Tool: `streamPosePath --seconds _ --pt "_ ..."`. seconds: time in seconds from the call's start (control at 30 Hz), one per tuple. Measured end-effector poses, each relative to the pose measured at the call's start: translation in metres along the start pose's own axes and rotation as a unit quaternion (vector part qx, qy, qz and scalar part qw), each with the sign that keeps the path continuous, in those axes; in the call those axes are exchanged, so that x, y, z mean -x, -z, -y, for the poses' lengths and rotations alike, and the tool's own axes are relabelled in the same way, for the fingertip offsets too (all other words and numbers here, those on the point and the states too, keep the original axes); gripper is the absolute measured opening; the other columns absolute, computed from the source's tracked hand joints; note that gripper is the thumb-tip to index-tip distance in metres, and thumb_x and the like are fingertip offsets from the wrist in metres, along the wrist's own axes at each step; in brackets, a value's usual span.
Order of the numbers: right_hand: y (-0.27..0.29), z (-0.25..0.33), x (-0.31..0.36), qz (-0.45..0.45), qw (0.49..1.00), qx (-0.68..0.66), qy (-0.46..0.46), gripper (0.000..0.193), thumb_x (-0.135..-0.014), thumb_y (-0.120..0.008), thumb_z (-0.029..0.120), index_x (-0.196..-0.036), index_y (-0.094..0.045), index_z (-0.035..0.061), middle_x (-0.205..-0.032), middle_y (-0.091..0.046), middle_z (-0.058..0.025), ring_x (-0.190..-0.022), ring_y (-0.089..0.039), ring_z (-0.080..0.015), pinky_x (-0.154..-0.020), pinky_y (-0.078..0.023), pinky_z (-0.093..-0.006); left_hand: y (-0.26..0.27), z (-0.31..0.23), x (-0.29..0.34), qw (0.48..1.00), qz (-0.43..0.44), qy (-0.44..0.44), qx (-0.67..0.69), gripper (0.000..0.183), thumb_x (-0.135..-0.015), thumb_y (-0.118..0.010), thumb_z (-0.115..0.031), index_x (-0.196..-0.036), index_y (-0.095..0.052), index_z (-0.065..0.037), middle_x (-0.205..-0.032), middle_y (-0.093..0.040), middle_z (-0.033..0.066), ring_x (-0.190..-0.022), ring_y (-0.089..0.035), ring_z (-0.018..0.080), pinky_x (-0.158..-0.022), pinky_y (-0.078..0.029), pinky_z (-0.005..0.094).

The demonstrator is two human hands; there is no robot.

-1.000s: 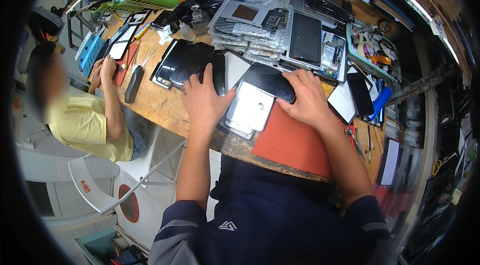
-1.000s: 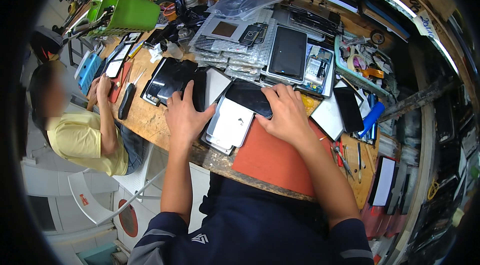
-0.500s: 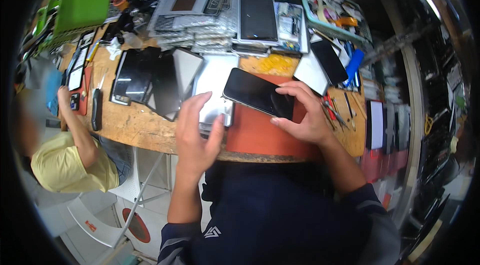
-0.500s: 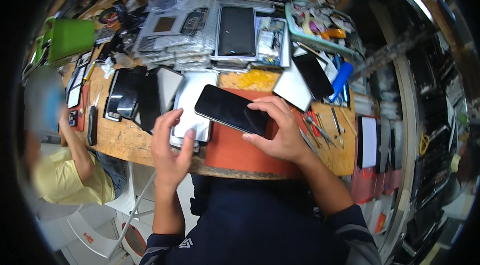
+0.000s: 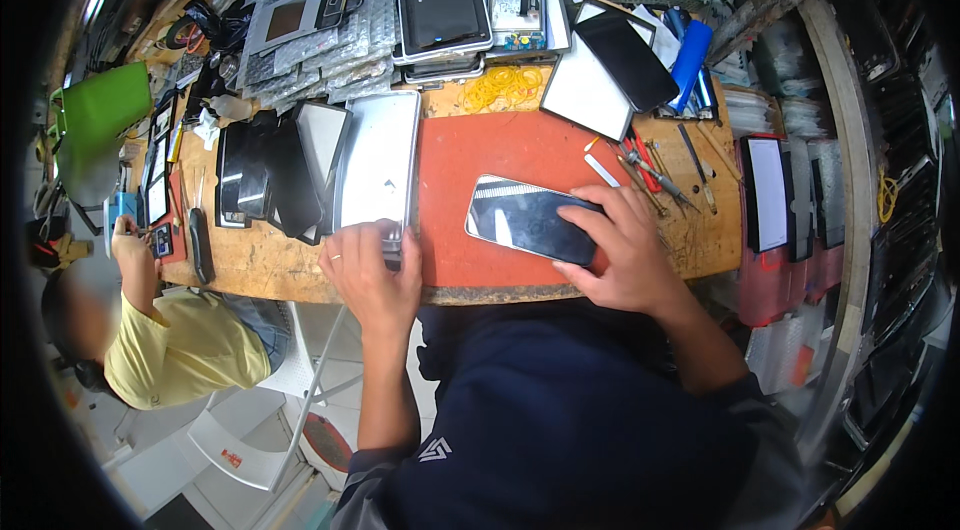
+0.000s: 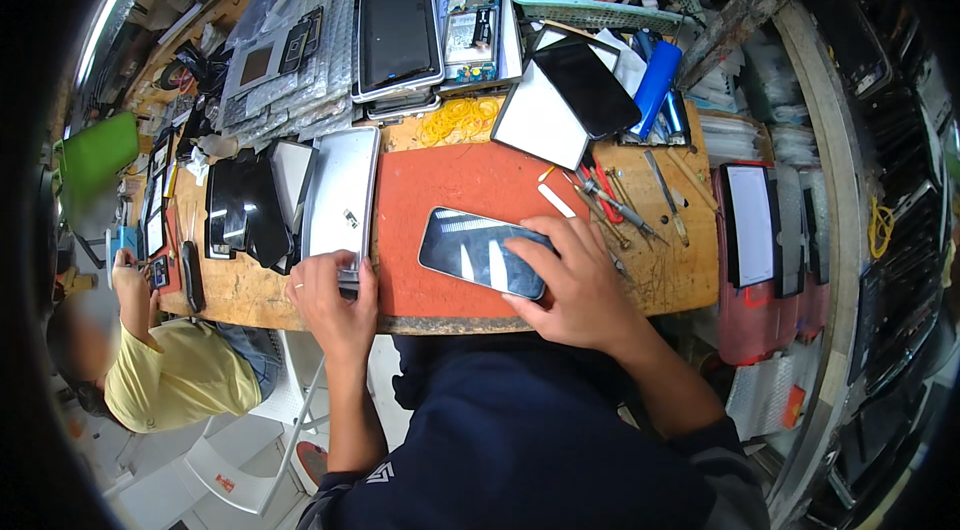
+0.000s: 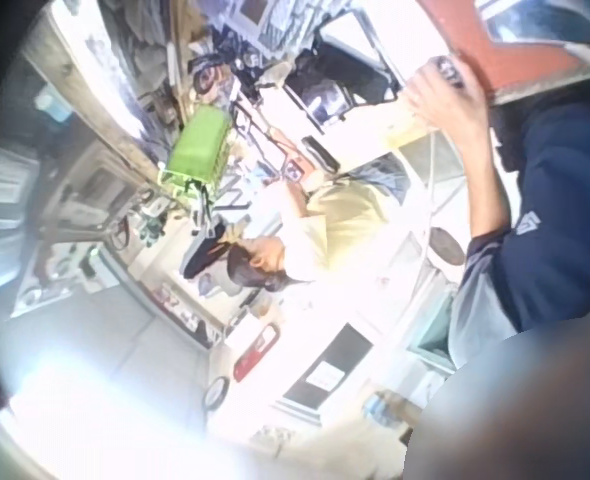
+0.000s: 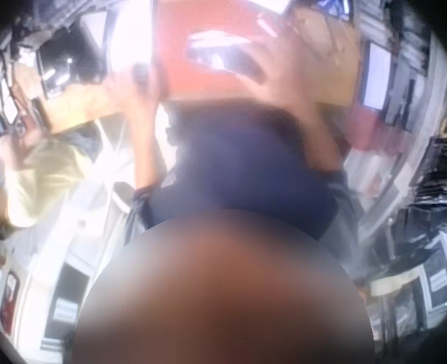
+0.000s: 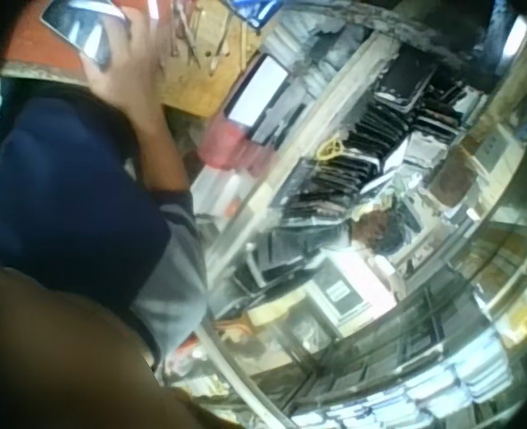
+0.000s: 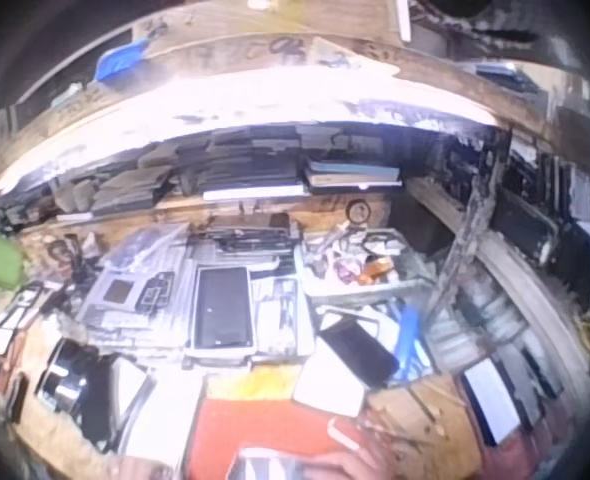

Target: The person disassembles a smartphone, removes the back cover and battery, then reassembles it and applies a screen protector. They handle the phone, back cover, battery, and screen protector, using a small metal tool to pry components.

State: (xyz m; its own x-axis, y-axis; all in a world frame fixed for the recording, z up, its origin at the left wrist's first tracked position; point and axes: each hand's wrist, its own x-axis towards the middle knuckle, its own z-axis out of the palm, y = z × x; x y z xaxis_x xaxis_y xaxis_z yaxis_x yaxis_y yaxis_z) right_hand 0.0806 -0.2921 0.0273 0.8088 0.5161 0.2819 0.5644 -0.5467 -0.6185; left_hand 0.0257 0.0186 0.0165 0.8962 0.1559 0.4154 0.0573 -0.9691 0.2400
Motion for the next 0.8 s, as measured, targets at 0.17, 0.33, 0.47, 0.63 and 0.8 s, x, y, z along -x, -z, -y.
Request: streamPosePath --seconds 0.17,0.33,0.47,0.63,0.8 --pt "-0.007 -0.008 -0.002 0.029 0.999 0.036 0.024 0.076 -0.077 -0.092 0.026 -0.143 -0.063 0.0031 -0.135 -0.061 -0.015 -0.125 -0.057 -0.0337 -0.111 -0.04 -0.0509 0.007 -0.025 -0.003 0.987 0.018 -0.036 0.154 0.027 -0.089 -0.08 -0.007 -0.114 -0.071 -0.003 -0.106 -0.069 0.0152 -0.106 -0.064 0.0359 -0.097 -0.047 0.0499" --pt "-0.018 -0.014 -0.006 -0.016 0.998 0.038 0.045 0.076 -0.075 -0.091 0.028 -0.142 -0.064 0.0043 -0.13 -0.064 -0.0126 -0.121 -0.058 -0.0304 -0.105 -0.041 -0.0493 -0.005 -0.055 -0.019 0.949 0.176 -0.142 0.218 0.06 -0.086 -0.084 -0.008 -0.142 -0.062 -0.003 -0.135 -0.068 0.0179 -0.128 -0.062 0.0417 -0.113 -0.045 0.0539" --pt "-0.025 -0.017 -0.004 -0.043 0.996 0.051 0.056 0.077 -0.07 -0.091 0.03 -0.139 -0.065 0.0047 -0.128 -0.066 -0.0117 -0.118 -0.059 -0.0292 -0.101 -0.042 -0.0487 -0.019 -0.057 -0.042 0.921 0.248 -0.198 0.227 0.084 -0.076 -0.095 -0.018 -0.15 -0.057 -0.003 -0.14 -0.065 0.0156 -0.133 -0.06 0.0404 -0.115 -0.042 0.053" --pt "-0.021 -0.014 -0.002 -0.017 0.999 0.013 0.041 0.081 -0.074 -0.09 0.025 -0.148 -0.062 0.0056 -0.132 -0.065 -0.0136 -0.125 -0.059 -0.0312 -0.108 -0.043 -0.0495 -0.016 -0.047 -0.026 0.937 0.227 -0.19 0.183 0.095 -0.067 -0.102 -0.028 -0.148 -0.059 -0.004 -0.136 -0.067 0.0162 -0.127 -0.062 0.0394 -0.11 -0.043 0.0491" --pt "-0.012 -0.012 -0.009 0.031 0.999 -0.011 0.032 0.086 -0.076 -0.091 0.024 -0.154 -0.058 0.0063 -0.133 -0.065 -0.0145 -0.129 -0.058 -0.0328 -0.115 -0.041 -0.0491 -0.014 -0.034 -0.004 0.936 0.203 -0.155 0.241 0.1 -0.068 -0.101 -0.021 -0.154 -0.053 -0.003 -0.147 -0.064 0.0175 -0.133 -0.059 0.0402 -0.116 -0.045 0.0499"
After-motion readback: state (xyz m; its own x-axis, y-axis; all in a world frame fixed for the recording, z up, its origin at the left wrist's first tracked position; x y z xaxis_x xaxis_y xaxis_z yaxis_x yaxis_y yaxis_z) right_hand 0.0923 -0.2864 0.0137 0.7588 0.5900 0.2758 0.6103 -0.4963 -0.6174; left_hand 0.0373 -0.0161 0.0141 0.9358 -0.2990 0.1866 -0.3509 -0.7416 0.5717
